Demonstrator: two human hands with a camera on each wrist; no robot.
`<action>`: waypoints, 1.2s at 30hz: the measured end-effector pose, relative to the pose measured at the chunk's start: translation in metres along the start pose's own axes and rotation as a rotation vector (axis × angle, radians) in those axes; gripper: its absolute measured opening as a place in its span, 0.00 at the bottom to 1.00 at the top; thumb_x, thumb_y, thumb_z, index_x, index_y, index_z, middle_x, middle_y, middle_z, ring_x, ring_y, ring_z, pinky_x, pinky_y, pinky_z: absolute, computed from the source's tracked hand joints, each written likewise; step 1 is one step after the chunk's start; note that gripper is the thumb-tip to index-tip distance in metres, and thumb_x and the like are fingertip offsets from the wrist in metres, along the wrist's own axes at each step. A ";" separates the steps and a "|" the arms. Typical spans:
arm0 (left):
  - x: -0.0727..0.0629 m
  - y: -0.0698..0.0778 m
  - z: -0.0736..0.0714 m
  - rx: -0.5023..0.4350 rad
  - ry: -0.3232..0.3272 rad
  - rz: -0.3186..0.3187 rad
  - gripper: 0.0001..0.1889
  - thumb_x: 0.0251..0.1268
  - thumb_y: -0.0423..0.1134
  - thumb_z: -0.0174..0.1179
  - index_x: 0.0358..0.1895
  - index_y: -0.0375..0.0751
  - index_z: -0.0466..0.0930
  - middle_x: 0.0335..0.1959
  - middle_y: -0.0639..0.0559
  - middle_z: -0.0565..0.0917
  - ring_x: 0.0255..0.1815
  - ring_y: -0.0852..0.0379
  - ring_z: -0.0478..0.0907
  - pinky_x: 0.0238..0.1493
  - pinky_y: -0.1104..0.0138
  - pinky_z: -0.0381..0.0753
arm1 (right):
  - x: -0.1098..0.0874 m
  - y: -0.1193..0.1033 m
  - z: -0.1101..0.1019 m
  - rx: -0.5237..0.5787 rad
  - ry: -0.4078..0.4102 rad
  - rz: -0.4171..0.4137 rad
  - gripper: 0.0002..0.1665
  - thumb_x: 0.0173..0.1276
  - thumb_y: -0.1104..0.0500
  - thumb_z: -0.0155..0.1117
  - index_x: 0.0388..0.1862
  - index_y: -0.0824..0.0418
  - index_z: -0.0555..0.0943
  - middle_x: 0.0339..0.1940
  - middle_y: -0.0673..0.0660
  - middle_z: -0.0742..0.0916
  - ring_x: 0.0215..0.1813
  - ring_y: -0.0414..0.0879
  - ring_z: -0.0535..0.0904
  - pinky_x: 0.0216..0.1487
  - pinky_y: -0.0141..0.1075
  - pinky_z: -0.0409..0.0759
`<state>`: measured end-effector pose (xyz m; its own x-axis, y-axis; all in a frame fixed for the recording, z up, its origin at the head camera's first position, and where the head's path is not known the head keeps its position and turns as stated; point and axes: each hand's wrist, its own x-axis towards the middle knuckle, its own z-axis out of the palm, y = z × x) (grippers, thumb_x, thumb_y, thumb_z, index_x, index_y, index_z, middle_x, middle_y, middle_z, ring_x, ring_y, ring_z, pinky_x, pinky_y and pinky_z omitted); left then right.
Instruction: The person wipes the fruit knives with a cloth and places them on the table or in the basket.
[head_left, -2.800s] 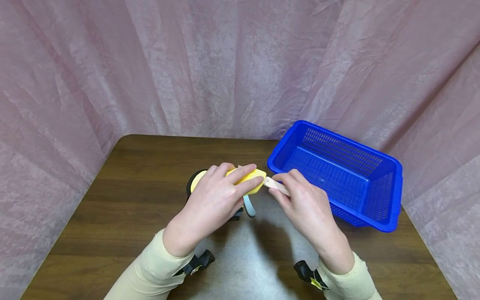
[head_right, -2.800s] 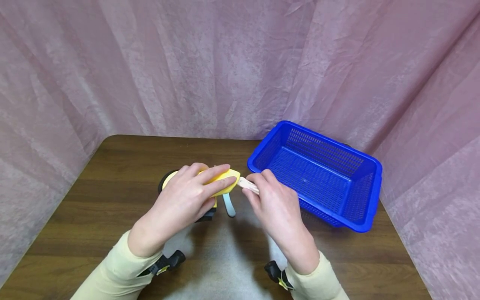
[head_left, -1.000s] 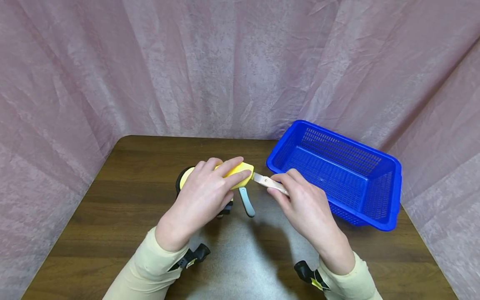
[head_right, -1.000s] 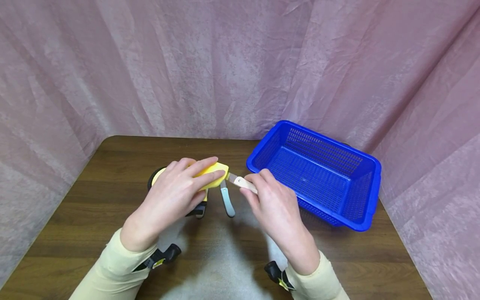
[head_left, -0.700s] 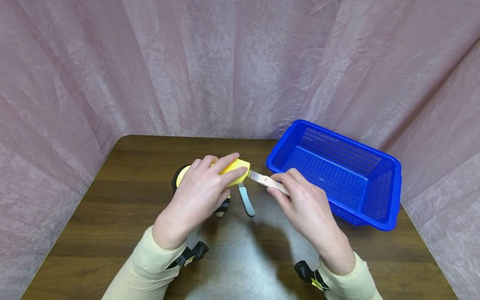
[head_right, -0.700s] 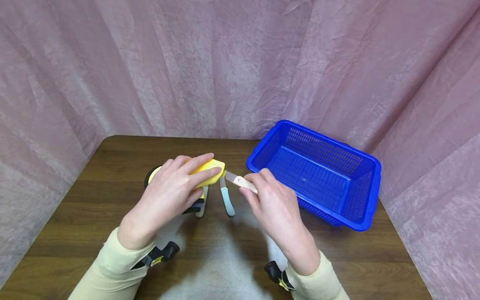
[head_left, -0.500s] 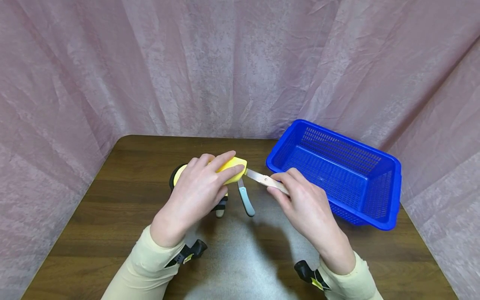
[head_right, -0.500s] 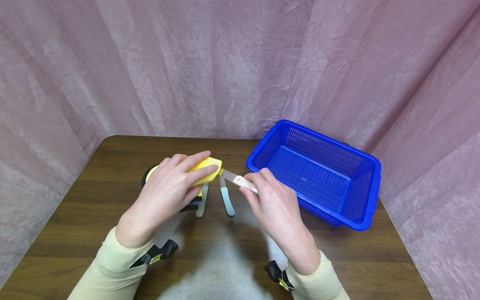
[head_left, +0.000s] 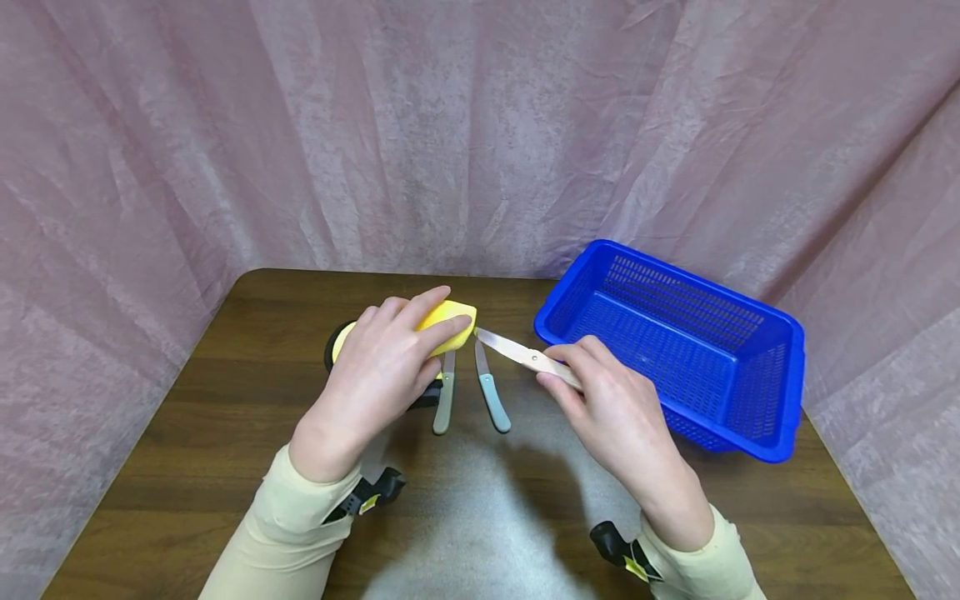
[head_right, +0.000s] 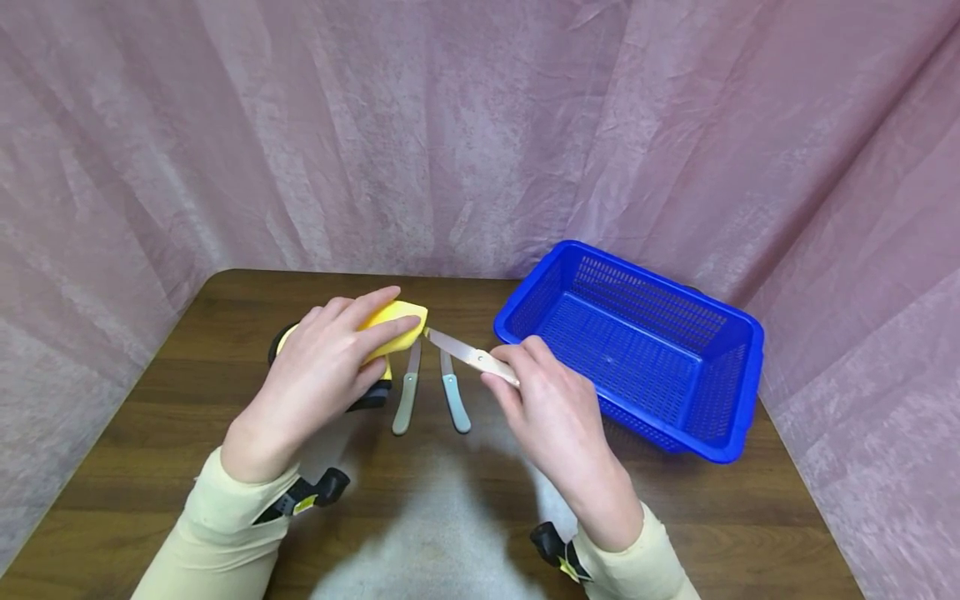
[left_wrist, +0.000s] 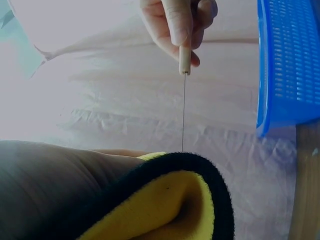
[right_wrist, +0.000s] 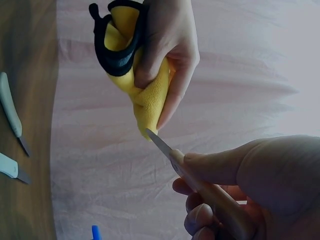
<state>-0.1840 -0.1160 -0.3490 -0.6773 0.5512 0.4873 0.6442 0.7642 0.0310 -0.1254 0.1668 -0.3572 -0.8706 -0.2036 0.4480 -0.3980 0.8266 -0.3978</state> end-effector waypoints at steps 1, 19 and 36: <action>0.000 -0.001 0.000 -0.003 0.000 -0.005 0.31 0.61 0.29 0.75 0.69 0.55 0.87 0.76 0.41 0.79 0.55 0.34 0.82 0.48 0.47 0.81 | 0.000 0.000 0.000 0.000 0.001 0.000 0.10 0.78 0.52 0.76 0.54 0.51 0.91 0.38 0.45 0.84 0.31 0.42 0.76 0.30 0.45 0.75; 0.004 0.015 0.001 -0.062 0.116 0.105 0.33 0.59 0.27 0.74 0.69 0.54 0.87 0.75 0.41 0.79 0.57 0.35 0.83 0.47 0.46 0.81 | 0.000 0.001 0.000 -0.006 -0.004 -0.004 0.12 0.76 0.52 0.77 0.55 0.52 0.91 0.39 0.46 0.84 0.31 0.42 0.77 0.31 0.45 0.76; 0.005 0.038 0.010 -0.025 0.075 0.199 0.30 0.61 0.29 0.71 0.67 0.59 0.89 0.76 0.43 0.79 0.59 0.40 0.83 0.50 0.48 0.82 | 0.001 0.001 0.002 -0.011 -0.026 -0.010 0.13 0.76 0.52 0.77 0.55 0.54 0.91 0.41 0.48 0.86 0.32 0.42 0.79 0.31 0.45 0.77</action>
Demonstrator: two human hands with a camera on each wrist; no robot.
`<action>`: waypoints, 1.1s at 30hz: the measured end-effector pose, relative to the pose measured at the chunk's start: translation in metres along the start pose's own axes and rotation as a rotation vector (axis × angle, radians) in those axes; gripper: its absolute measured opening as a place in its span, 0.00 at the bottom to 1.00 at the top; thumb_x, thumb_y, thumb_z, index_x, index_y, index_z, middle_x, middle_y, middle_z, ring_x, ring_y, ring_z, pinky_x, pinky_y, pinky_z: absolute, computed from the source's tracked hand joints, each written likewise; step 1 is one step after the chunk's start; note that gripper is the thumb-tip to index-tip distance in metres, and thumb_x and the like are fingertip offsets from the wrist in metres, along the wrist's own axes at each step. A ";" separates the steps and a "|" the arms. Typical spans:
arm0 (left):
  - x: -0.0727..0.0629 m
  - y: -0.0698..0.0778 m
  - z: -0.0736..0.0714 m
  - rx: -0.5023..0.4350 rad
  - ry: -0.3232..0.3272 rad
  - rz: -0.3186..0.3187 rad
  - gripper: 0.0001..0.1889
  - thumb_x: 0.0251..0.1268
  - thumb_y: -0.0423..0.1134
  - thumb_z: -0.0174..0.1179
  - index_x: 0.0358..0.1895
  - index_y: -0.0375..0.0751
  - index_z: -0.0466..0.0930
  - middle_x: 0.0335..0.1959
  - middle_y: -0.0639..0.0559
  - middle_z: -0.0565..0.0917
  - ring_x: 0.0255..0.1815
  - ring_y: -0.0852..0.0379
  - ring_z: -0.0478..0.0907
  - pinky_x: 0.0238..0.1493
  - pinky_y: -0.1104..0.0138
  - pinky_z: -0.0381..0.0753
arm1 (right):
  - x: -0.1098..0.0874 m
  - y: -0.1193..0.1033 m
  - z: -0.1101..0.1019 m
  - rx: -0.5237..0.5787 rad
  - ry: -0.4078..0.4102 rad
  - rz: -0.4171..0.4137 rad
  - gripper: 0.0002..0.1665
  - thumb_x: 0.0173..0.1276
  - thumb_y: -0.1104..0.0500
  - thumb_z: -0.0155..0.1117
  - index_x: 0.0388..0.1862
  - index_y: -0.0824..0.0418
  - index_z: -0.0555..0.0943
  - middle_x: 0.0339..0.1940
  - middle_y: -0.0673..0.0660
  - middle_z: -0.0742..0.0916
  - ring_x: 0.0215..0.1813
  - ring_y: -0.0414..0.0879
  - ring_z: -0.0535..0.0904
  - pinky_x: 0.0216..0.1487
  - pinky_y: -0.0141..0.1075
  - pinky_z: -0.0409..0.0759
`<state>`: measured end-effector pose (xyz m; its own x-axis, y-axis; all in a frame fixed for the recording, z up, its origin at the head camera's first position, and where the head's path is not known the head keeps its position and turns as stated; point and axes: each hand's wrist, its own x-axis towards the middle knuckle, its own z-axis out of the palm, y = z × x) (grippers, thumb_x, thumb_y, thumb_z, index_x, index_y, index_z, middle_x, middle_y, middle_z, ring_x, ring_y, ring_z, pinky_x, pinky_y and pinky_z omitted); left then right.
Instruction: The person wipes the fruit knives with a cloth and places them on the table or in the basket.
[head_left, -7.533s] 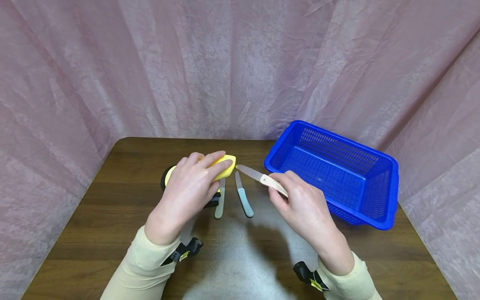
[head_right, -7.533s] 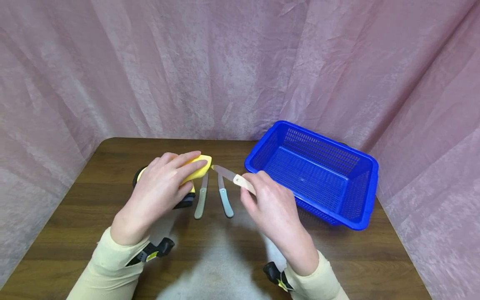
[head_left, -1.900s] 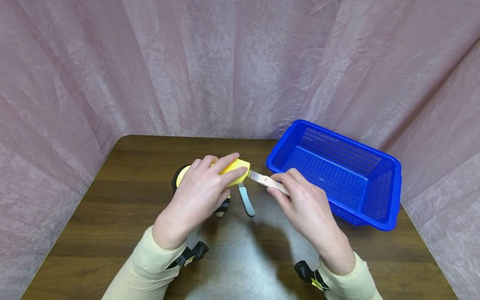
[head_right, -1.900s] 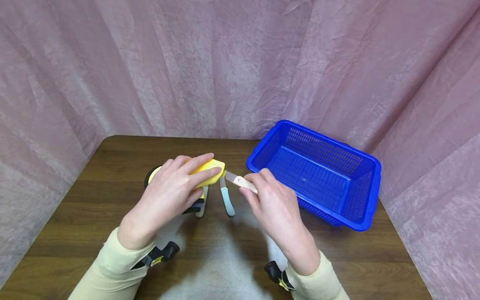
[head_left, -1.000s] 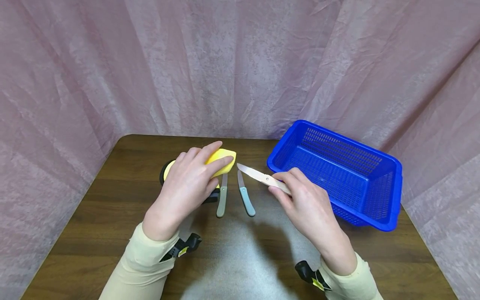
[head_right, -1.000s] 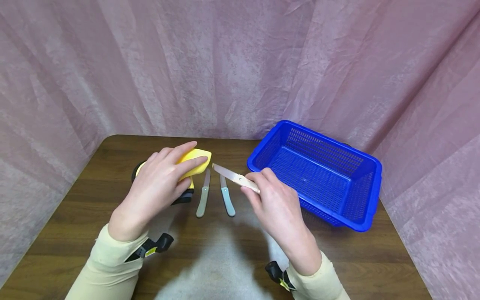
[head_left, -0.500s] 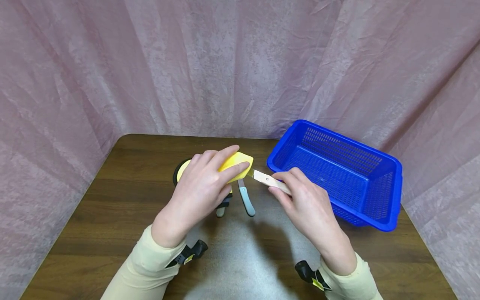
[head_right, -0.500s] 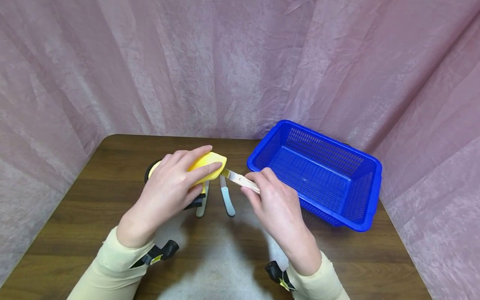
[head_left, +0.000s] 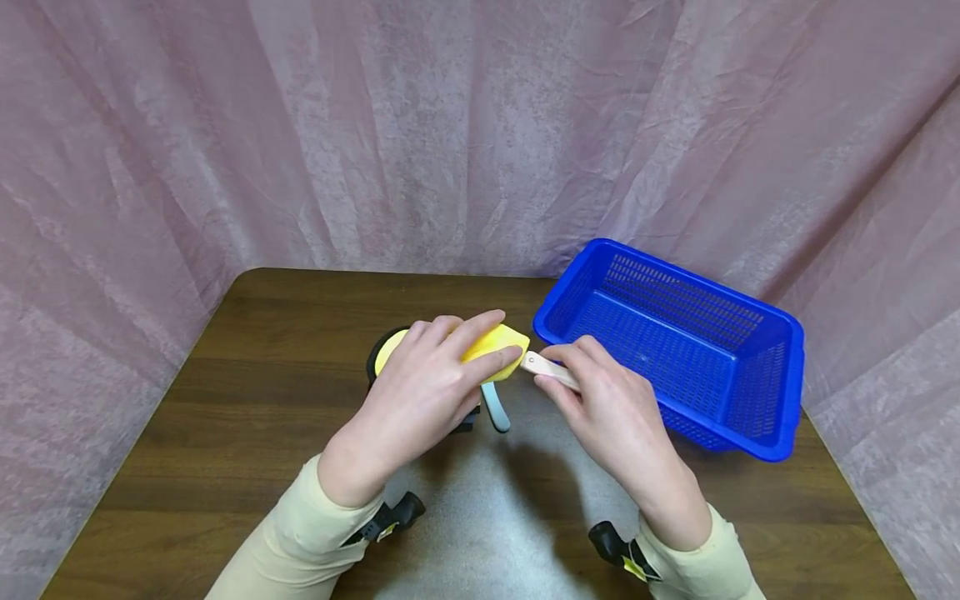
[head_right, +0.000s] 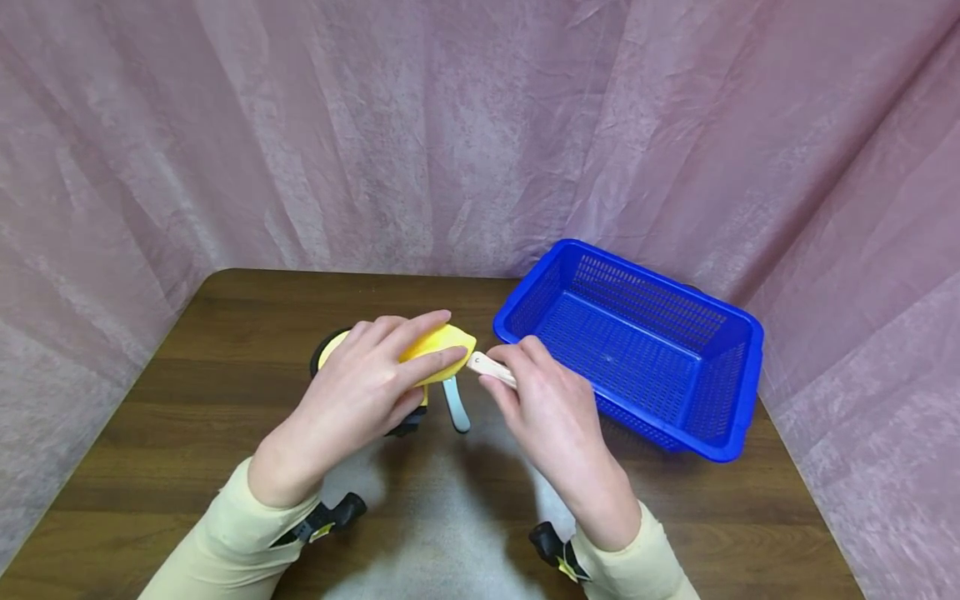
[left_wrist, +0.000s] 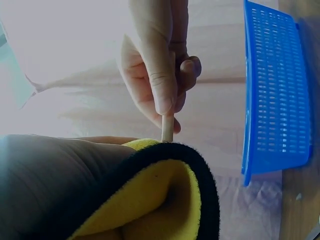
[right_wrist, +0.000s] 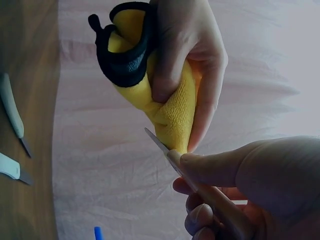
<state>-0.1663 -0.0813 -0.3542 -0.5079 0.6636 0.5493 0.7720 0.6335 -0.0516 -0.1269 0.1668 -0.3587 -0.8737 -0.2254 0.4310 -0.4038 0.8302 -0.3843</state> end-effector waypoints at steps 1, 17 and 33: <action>0.000 0.000 0.000 0.006 -0.005 0.001 0.31 0.61 0.29 0.71 0.67 0.59 0.89 0.76 0.43 0.79 0.59 0.40 0.82 0.50 0.49 0.82 | 0.000 0.000 0.000 -0.001 -0.002 0.001 0.13 0.76 0.52 0.77 0.55 0.53 0.91 0.41 0.48 0.86 0.32 0.42 0.79 0.31 0.45 0.77; 0.000 -0.001 0.000 0.030 -0.048 -0.014 0.28 0.65 0.32 0.73 0.68 0.60 0.88 0.77 0.45 0.79 0.57 0.41 0.82 0.49 0.49 0.81 | 0.000 -0.001 0.001 -0.003 -0.009 0.009 0.13 0.76 0.52 0.78 0.55 0.53 0.91 0.38 0.47 0.84 0.31 0.42 0.77 0.30 0.44 0.75; -0.004 -0.010 -0.002 0.032 -0.057 -0.040 0.33 0.58 0.32 0.79 0.69 0.57 0.88 0.77 0.44 0.78 0.57 0.39 0.83 0.48 0.48 0.81 | 0.000 0.000 0.001 0.002 0.002 0.001 0.12 0.76 0.52 0.77 0.54 0.53 0.91 0.37 0.47 0.83 0.30 0.41 0.75 0.29 0.43 0.74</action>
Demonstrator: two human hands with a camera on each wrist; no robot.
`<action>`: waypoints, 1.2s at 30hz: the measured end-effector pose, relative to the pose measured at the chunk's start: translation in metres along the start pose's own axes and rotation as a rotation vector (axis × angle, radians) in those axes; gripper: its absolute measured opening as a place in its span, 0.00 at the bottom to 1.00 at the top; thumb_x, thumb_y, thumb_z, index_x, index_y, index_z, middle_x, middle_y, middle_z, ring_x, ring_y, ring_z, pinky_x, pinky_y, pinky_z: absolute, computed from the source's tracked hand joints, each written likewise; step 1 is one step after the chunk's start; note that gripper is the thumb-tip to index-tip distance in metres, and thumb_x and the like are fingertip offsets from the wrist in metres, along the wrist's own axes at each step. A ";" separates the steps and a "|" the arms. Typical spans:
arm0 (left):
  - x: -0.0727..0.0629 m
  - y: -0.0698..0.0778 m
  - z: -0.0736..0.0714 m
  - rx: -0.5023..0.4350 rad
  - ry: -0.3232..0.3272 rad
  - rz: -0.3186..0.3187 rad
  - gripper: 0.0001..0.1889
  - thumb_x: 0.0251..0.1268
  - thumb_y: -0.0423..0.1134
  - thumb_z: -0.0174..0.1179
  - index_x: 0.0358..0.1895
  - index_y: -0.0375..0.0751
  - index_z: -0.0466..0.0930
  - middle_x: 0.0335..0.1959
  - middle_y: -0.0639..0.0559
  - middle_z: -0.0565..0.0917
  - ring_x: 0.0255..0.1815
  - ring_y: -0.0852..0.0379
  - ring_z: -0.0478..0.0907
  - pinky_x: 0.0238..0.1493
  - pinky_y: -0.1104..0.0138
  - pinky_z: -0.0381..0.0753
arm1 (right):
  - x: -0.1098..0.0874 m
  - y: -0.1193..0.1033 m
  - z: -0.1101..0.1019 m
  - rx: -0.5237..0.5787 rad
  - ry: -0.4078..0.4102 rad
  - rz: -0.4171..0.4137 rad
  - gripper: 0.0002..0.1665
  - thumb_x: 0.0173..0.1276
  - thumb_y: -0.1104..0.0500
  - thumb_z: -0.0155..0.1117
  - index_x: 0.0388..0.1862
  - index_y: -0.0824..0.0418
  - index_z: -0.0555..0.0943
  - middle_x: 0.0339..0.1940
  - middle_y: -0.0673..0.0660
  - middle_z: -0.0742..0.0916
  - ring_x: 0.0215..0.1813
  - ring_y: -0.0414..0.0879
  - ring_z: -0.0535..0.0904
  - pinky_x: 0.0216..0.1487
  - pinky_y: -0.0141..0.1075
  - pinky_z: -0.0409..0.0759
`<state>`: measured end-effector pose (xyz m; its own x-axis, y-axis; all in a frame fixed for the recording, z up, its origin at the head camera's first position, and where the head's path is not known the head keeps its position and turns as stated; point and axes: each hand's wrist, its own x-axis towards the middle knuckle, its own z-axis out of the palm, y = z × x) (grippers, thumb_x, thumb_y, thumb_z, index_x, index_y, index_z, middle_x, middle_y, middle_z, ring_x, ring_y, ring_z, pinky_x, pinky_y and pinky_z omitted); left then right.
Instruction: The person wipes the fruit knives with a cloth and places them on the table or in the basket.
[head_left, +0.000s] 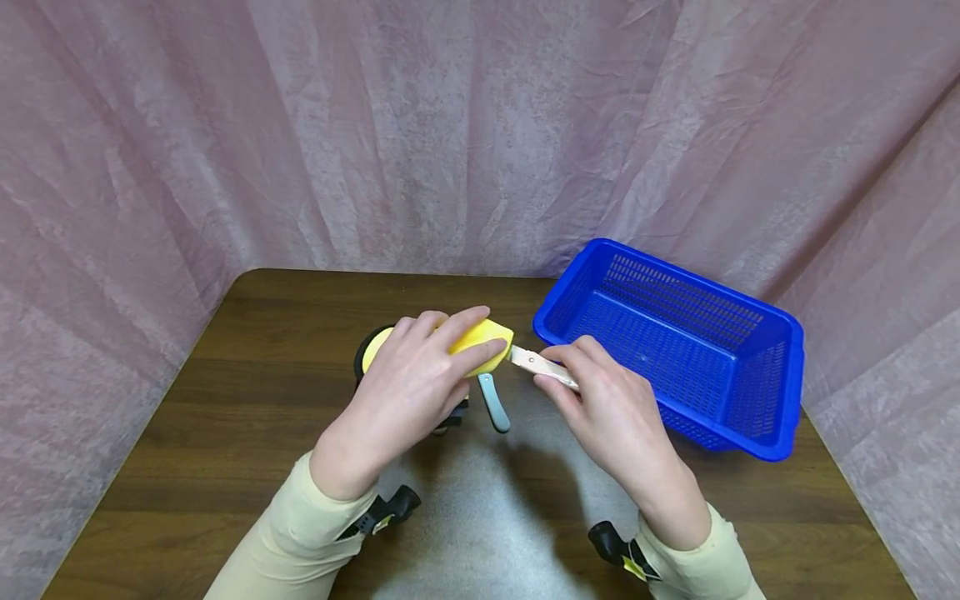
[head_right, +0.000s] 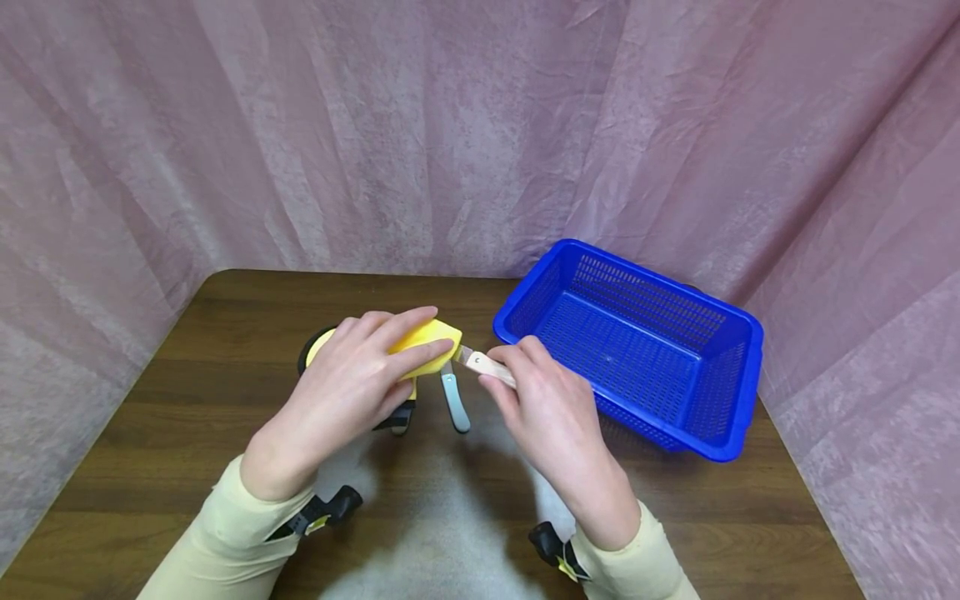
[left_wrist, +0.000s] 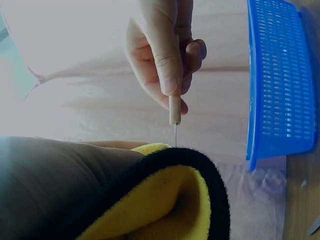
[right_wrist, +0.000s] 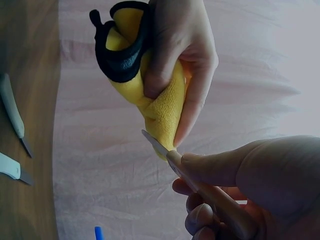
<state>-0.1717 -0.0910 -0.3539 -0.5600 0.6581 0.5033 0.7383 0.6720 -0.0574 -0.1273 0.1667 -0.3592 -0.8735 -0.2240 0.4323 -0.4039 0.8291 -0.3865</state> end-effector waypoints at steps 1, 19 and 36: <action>0.000 0.000 0.000 -0.002 -0.002 -0.004 0.33 0.58 0.31 0.79 0.69 0.57 0.87 0.77 0.43 0.78 0.57 0.39 0.83 0.48 0.48 0.81 | 0.000 0.000 0.000 0.001 0.001 0.000 0.12 0.76 0.52 0.77 0.54 0.53 0.91 0.37 0.47 0.83 0.30 0.41 0.75 0.29 0.43 0.74; -0.003 -0.011 -0.002 0.000 0.000 -0.054 0.32 0.57 0.30 0.78 0.67 0.55 0.87 0.74 0.43 0.80 0.55 0.38 0.82 0.47 0.47 0.81 | -0.001 0.000 -0.001 0.010 0.019 -0.006 0.11 0.76 0.53 0.78 0.54 0.53 0.91 0.37 0.46 0.83 0.30 0.41 0.75 0.29 0.43 0.75; -0.005 -0.023 -0.006 -0.014 -0.022 -0.111 0.30 0.60 0.31 0.78 0.67 0.55 0.88 0.74 0.42 0.80 0.55 0.34 0.83 0.49 0.45 0.80 | -0.001 0.000 -0.001 0.006 0.039 -0.019 0.11 0.76 0.52 0.77 0.54 0.52 0.91 0.37 0.46 0.83 0.30 0.41 0.76 0.29 0.43 0.75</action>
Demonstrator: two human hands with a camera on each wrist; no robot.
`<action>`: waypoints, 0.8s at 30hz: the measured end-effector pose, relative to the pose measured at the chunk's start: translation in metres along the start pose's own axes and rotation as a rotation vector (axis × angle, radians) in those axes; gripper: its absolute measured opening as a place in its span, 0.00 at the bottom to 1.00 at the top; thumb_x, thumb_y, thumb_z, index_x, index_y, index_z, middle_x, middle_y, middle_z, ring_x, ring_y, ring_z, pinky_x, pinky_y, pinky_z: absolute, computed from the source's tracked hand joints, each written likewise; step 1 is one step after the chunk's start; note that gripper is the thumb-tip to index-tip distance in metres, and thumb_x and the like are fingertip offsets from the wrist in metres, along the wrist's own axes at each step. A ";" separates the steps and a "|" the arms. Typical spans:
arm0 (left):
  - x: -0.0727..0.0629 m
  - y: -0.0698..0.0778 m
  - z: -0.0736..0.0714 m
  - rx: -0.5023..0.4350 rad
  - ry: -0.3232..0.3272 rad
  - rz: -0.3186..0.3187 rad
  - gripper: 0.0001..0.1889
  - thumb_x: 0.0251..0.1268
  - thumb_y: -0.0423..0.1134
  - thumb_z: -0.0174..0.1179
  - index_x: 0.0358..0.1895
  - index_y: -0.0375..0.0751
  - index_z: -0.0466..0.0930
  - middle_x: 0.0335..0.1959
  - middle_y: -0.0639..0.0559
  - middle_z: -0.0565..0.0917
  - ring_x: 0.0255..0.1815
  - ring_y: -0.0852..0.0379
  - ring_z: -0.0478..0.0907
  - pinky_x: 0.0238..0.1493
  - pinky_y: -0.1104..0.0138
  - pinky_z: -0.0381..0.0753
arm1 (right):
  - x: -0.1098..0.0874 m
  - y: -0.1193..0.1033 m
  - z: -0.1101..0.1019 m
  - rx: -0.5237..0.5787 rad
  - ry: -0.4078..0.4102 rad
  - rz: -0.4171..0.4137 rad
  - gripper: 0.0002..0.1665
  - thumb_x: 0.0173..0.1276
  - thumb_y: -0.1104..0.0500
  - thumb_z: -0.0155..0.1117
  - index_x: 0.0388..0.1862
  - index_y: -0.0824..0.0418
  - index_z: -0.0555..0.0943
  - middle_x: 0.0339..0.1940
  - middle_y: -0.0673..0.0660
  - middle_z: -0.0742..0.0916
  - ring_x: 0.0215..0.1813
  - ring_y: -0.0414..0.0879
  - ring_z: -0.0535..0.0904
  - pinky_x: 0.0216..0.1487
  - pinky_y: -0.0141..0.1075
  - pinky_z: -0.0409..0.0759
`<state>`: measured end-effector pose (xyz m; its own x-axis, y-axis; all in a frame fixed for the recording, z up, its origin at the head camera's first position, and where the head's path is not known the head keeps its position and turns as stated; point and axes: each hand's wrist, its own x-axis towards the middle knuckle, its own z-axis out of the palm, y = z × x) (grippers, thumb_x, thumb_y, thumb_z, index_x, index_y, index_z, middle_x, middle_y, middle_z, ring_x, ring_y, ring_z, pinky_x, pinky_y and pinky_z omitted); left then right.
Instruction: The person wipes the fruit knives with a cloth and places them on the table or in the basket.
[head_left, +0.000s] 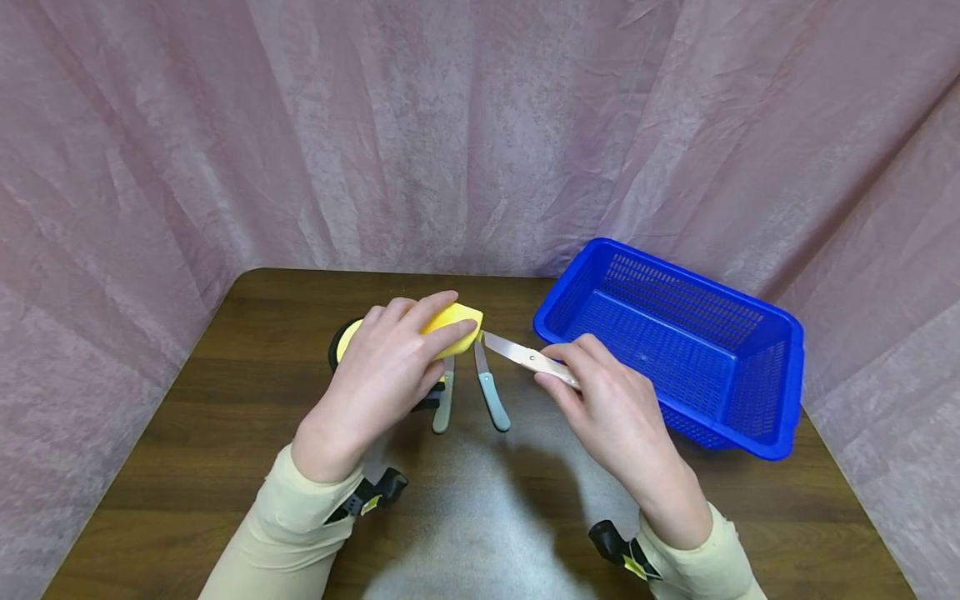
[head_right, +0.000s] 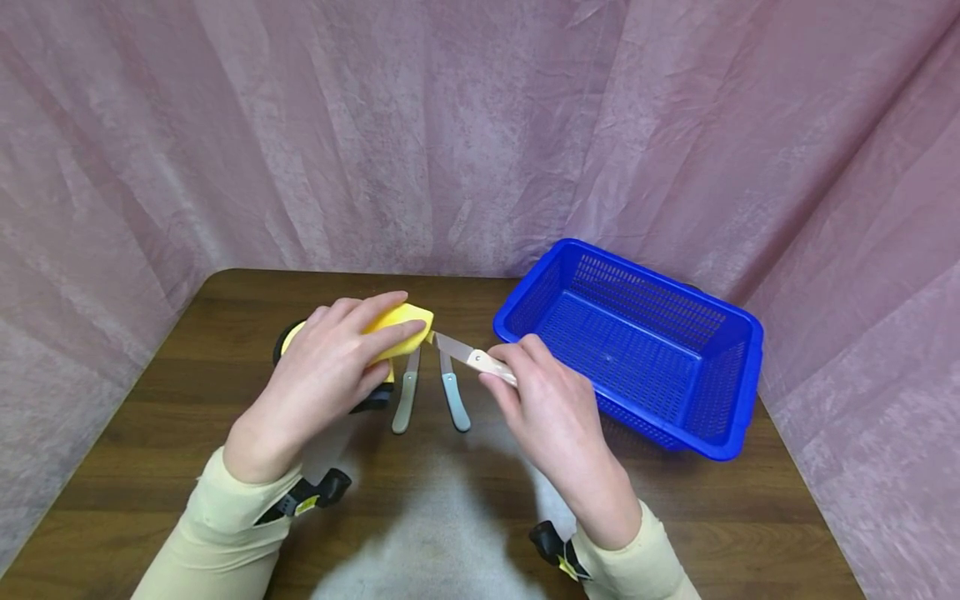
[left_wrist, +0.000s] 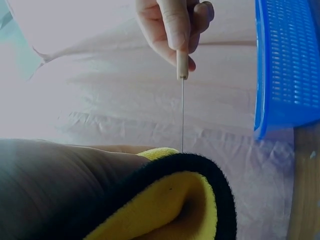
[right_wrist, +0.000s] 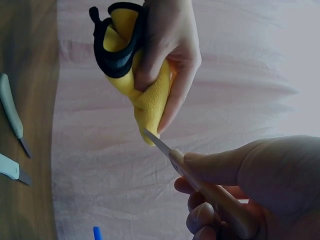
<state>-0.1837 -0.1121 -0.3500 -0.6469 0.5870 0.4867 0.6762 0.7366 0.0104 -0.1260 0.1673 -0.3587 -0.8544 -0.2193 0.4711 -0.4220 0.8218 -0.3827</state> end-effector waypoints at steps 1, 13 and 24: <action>0.000 -0.001 0.000 0.000 0.001 -0.002 0.30 0.60 0.31 0.78 0.67 0.55 0.88 0.74 0.42 0.80 0.55 0.34 0.83 0.49 0.45 0.80 | 0.000 0.000 0.000 0.001 0.000 0.001 0.11 0.76 0.53 0.78 0.54 0.52 0.91 0.37 0.45 0.83 0.30 0.41 0.75 0.29 0.43 0.75; -0.002 -0.007 -0.003 0.010 -0.005 -0.027 0.31 0.60 0.29 0.75 0.68 0.55 0.88 0.74 0.41 0.80 0.55 0.33 0.82 0.47 0.47 0.80 | 0.001 -0.002 -0.005 0.002 0.005 0.021 0.11 0.76 0.53 0.77 0.55 0.51 0.91 0.39 0.46 0.84 0.30 0.41 0.75 0.29 0.44 0.74; -0.009 -0.008 0.005 0.024 -0.016 -0.012 0.31 0.62 0.32 0.76 0.70 0.54 0.87 0.73 0.40 0.81 0.54 0.34 0.83 0.49 0.46 0.82 | -0.009 0.008 -0.012 -0.049 0.010 0.062 0.11 0.76 0.53 0.77 0.54 0.50 0.91 0.39 0.45 0.85 0.30 0.43 0.77 0.30 0.48 0.76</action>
<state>-0.1846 -0.1215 -0.3589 -0.6607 0.5829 0.4730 0.6598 0.7515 -0.0046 -0.1179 0.1819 -0.3562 -0.8752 -0.1620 0.4559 -0.3527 0.8585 -0.3721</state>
